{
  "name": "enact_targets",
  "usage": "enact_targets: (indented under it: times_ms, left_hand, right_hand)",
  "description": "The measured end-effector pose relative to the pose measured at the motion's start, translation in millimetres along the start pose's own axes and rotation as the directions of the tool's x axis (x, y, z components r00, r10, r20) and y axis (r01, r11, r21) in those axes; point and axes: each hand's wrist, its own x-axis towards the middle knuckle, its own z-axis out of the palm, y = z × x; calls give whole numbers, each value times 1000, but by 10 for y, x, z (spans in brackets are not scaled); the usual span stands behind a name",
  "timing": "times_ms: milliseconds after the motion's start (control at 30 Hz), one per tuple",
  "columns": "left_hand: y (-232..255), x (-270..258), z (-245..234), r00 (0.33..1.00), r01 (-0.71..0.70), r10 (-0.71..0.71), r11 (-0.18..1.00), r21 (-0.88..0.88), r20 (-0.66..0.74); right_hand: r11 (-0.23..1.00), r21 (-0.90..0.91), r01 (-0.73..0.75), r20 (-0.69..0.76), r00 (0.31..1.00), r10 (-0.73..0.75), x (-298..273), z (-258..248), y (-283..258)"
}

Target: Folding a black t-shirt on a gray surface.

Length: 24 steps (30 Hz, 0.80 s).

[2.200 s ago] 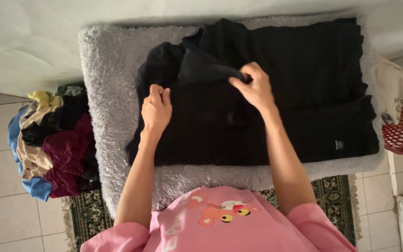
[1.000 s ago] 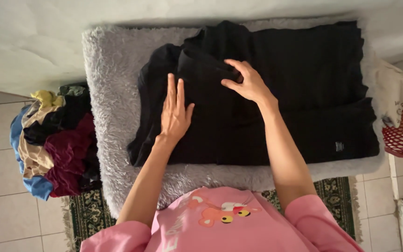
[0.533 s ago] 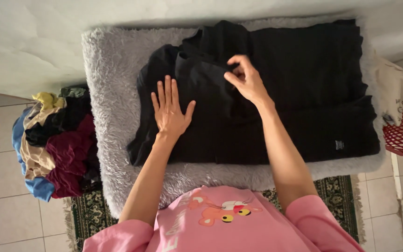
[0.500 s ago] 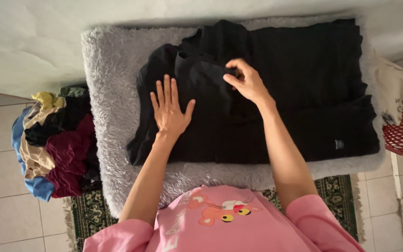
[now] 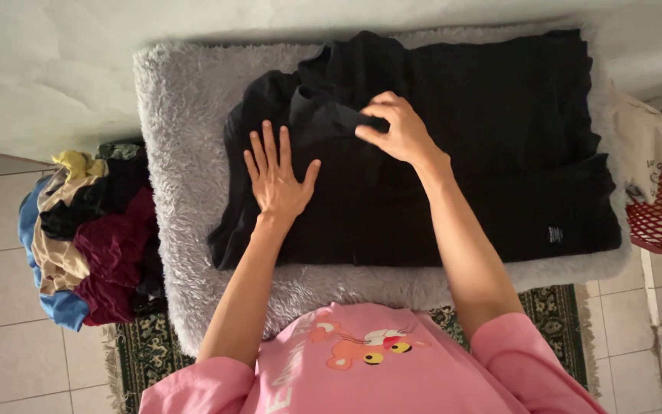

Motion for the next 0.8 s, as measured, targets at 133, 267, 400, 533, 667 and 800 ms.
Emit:
enact_targets:
  times_ms: [133, 267, 400, 533, 667, 800]
  left_hand:
    - [-15, -1, 16, 1000, 4, -4, 1000, -3, 4]
    - [1, -5, 29, 1000, 9, -9, 1000, 7, 16]
    - [-4, 9, 12, 999, 16, -16, 1000, 16, 37]
    - [-28, 4, 37, 1000, 6, -6, 1000, 6, 27]
    - [-41, 12, 66, 1000, 11, -11, 1000, -2, 21]
    - [-12, -4, 65, 1000, -28, 28, 1000, -3, -8]
  right_hand:
    - [969, -165, -184, 128, 970, 206, 65, -103, -114]
    - [996, 92, -16, -57, 998, 22, 107, -205, -247]
    - [968, 28, -249, 44, 968, 248, 92, -143, -214]
    - [881, -473, -1, -113, 992, -60, 11, -172, -138]
    - [961, -36, -274, -320, 914, 248, -141, -48, -21]
    - [489, 419, -765, 111, 578, 808, -284, -37, -72]
